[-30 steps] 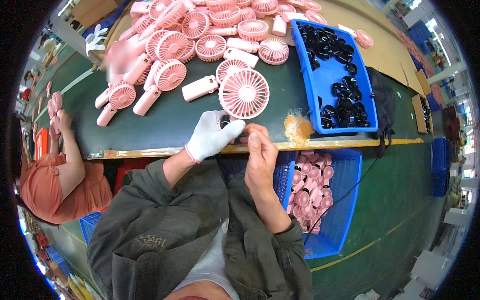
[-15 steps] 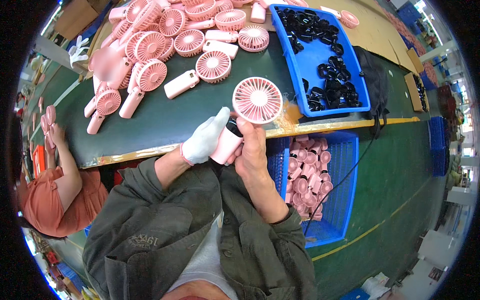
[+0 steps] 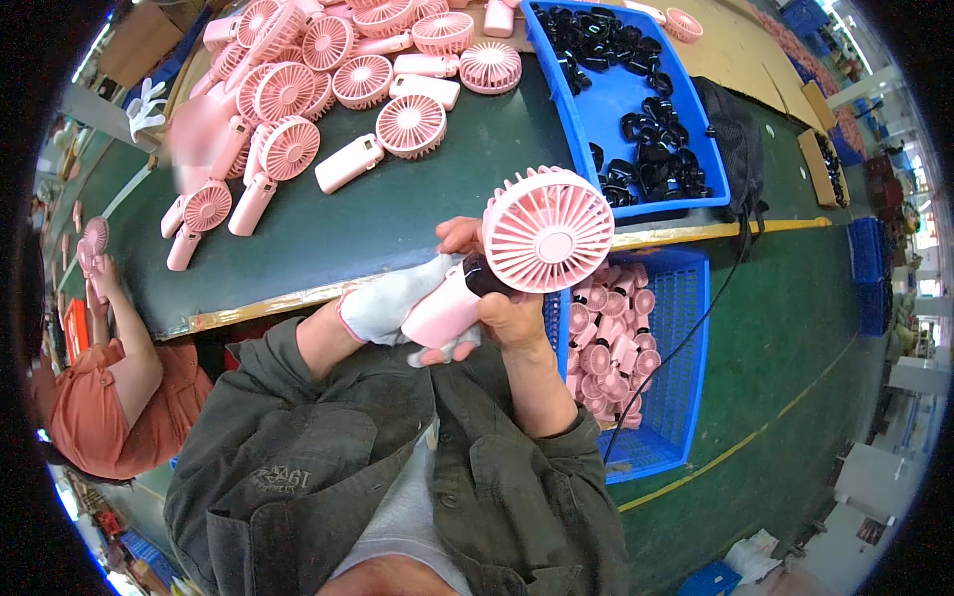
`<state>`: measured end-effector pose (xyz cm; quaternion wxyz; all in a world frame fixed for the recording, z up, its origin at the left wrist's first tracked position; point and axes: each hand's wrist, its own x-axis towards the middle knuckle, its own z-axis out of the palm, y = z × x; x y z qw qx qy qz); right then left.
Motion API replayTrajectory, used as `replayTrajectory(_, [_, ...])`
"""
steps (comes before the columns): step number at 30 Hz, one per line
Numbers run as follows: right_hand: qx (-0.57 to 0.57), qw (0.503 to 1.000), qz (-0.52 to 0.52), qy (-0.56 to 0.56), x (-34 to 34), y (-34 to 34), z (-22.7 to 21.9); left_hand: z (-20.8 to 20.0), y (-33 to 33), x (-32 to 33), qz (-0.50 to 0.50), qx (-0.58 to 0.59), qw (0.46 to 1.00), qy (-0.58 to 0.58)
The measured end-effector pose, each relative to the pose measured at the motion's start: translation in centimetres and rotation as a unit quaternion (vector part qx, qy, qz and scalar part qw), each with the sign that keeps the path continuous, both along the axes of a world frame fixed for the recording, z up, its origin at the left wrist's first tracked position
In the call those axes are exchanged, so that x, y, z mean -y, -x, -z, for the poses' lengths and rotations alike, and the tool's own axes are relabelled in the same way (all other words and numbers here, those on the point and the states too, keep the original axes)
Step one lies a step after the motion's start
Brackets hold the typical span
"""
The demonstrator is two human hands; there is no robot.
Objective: The person assembles portable fans by attaching black components to the fan bodies and placing the assembled fans into a plastic crate.
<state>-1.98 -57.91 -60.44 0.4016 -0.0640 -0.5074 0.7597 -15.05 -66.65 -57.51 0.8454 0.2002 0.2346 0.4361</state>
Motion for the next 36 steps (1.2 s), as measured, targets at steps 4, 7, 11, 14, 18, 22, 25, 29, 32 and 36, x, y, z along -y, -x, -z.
replayTrajectory(4, [-0.046,0.994,-0.092,0.033,-0.1,0.4,0.8,-1.3,-1.8,-1.0,-0.304,-0.595,0.694,-0.269])
replayTrajectory(7, [-0.073,0.995,-0.039,0.063,0.3,-0.1,1.2,-1.2,-2.1,-0.8,-0.334,-0.702,0.507,-0.373])
replayTrajectory(11, [-0.074,0.996,0.053,0.014,0.8,-3.7,3.9,-1.2,-0.2,-0.5,-0.363,-0.676,0.463,-0.443])
replayTrajectory(14, [-0.072,0.99,0.039,0.115,0.1,-8.0,7.2,-1.3,3.5,-0.4,-0.34,-0.769,0.396,-0.37])
replayTrajectory(18, [-0.058,0.911,0.155,0.377,-0.6,-14.4,12.7,-0.4,8.5,-1.7,-0.316,-0.866,0.308,-0.237])
replayTrajectory(22, [0.067,0.768,0.355,0.529,-0.9,-18.1,17.8,2.0,12.1,-3.8,-0.318,-0.897,0.207,-0.228])
replayTrajectory(25, [0.133,0.738,0.405,0.523,-0.9,-16.0,15.1,2.8,13.0,-4.5,-0.236,-0.916,0.288,-0.148])
replayTrajectory(29, [0.203,0.912,0.353,0.04,-3.8,-9.8,4.3,2.5,12.9,-4.6,-0.184,-0.923,0.317,-0.117])
replayTrajectory(32, [0.263,0.844,0.409,-0.226,-7.8,-9.4,-3.2,0.9,9.5,-6.2,-0.188,-0.903,0.307,-0.236])
replayTrajectory(36, [0.292,0.637,0.389,-0.597,-16.2,-5.1,-4.2,1.4,8.0,-4.7,-0.182,-0.883,0.277,-0.331])
